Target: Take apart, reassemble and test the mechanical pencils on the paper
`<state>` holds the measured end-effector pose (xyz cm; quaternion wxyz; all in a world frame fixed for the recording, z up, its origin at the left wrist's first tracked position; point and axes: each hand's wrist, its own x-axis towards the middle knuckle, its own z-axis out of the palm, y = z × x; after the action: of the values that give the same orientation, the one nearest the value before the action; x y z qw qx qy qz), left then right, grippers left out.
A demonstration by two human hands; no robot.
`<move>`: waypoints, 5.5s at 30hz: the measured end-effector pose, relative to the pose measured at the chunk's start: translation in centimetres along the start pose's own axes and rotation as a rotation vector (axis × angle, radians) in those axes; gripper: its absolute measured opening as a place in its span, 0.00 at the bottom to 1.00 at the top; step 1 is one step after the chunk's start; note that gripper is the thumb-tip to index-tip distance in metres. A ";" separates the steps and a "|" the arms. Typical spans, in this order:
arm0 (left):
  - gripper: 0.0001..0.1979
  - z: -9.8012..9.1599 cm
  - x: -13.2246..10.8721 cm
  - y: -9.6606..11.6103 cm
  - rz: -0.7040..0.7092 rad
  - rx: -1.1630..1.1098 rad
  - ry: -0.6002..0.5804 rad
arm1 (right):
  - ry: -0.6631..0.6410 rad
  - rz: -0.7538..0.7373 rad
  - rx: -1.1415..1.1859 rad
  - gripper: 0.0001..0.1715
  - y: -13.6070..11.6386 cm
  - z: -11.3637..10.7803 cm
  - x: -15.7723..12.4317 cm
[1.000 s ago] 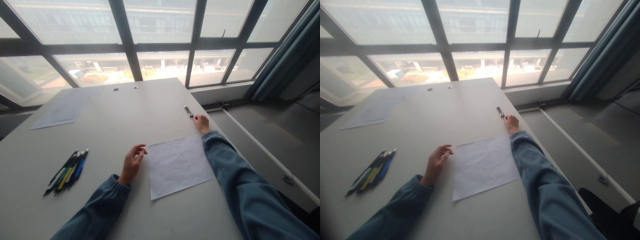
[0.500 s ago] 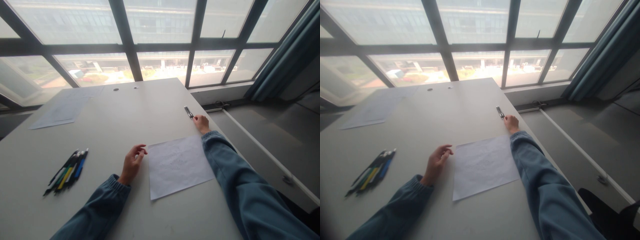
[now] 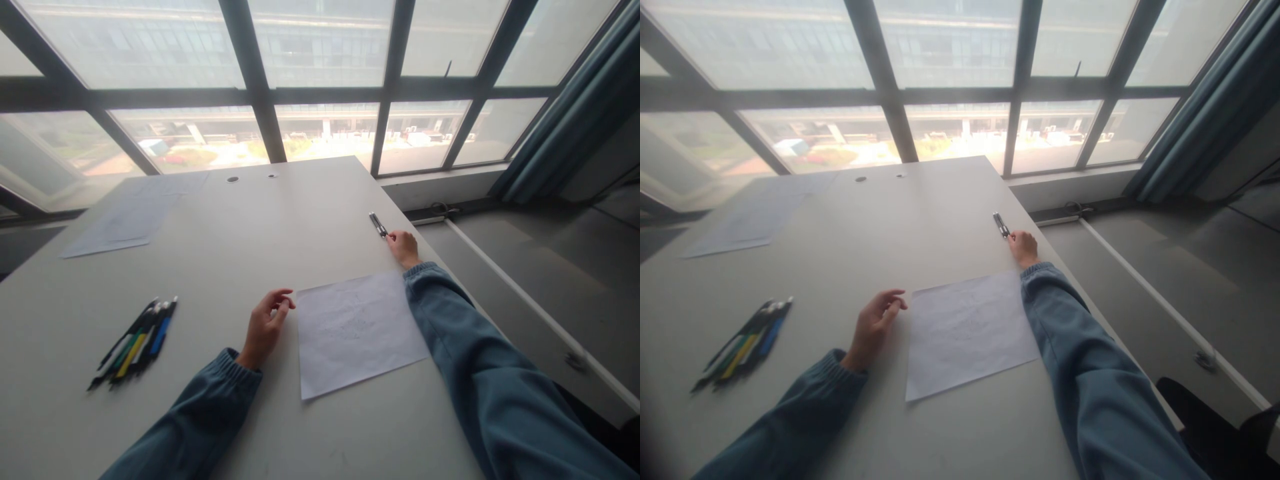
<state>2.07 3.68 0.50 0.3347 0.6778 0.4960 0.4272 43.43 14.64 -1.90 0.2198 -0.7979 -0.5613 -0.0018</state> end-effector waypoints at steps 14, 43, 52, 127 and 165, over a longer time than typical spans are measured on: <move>0.13 0.0 0.0 0.3 -0.001 0.010 -0.007 | -0.006 0.014 -0.006 0.15 -0.3 -0.3 -0.2; 0.12 -0.1 -0.2 0.1 0.021 0.029 -0.046 | 0.115 0.000 0.213 0.18 1.1 -5.0 0.8; 0.12 -0.2 -0.1 0.1 0.016 0.028 -0.039 | -0.375 -0.533 0.437 0.18 -4.5 -10.1 -7.9; 0.14 -27.4 2.4 -8.8 -0.592 0.796 0.185 | -0.218 -0.673 0.590 0.11 -7.6 -2.1 -16.4; 0.19 1.1 -1.5 1.9 -0.081 -0.277 -0.008 | -0.255 -0.207 1.144 0.14 -9.5 -3.7 -18.2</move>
<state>3.64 1.70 1.38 0.4439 0.6063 0.4579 0.4750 29.09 -0.38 0.16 0.5442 -0.4878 -0.5700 0.3755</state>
